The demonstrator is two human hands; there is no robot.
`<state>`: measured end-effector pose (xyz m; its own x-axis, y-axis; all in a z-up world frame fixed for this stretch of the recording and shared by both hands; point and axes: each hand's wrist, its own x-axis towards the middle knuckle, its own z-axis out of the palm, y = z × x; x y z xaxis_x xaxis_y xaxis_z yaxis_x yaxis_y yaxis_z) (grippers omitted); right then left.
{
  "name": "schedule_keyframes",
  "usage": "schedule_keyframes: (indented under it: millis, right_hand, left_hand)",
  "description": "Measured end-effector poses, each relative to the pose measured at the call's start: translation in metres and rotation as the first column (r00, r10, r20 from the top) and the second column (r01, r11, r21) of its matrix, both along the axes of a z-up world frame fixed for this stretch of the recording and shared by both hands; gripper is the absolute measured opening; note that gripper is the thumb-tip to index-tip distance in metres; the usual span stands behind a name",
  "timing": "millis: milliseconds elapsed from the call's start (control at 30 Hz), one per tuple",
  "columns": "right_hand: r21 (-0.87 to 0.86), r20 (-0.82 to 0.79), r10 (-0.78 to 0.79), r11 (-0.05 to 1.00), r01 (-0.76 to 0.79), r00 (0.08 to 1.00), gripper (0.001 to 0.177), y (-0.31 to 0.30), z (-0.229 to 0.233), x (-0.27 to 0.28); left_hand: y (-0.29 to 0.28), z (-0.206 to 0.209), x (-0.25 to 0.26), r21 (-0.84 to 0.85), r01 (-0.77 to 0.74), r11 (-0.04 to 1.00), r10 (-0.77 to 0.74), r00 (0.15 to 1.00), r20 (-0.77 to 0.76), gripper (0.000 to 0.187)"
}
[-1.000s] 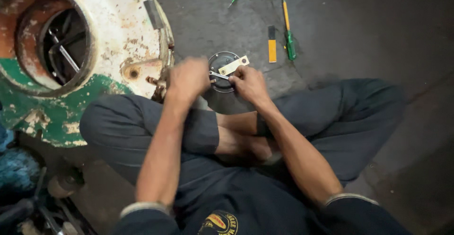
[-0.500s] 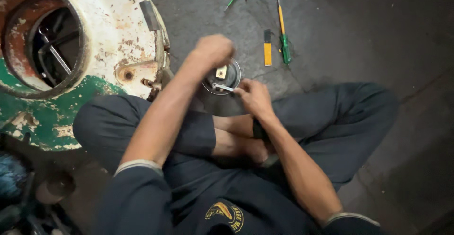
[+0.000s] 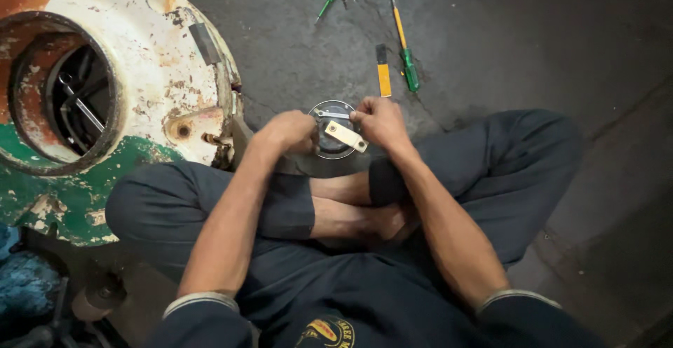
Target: The person sits on the floor and uses a screwdriver and wrench to disassemble and reassemble a circular metal component. They remove a metal plate, adjust internal parts, and then reattach the plate using the tools.
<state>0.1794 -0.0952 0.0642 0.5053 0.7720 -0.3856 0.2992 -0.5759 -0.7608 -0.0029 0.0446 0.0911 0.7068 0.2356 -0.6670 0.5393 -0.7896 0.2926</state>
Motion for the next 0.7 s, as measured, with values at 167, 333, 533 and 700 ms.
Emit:
schedule_keyframes:
  millis: [167, 333, 533, 700]
  right_hand:
    - [0.037, 0.089, 0.053, 0.998, -0.056, 0.995, 0.023, -0.002, 0.013, -0.005]
    - [0.058, 0.276, 0.071, 0.994, -0.090, 0.958, 0.020, -0.013, 0.025, 0.013]
    - [0.021, 0.202, 0.023, 0.999, -0.028, 0.979, 0.021, -0.027, 0.026, 0.032]
    - [0.037, 0.222, 0.041, 0.998, -0.051, 0.974, 0.024, -0.032, 0.014, 0.037]
  left_hand:
    - [-0.045, -0.027, 0.009, -0.271, 0.119, 0.955, -0.016, 0.936, 0.352, 0.030]
    - [-0.095, -0.059, 0.068, -0.523, -0.143, 0.840, 0.465, 0.687, 0.559, 0.029]
    - [-0.099, -0.006, 0.065, -0.461, 0.125, 0.878, 0.080, 0.913, 0.399, 0.031]
    - [-0.044, 0.022, 0.035, 0.214, -0.222, 0.951, 0.034, 0.766, 0.642, 0.017]
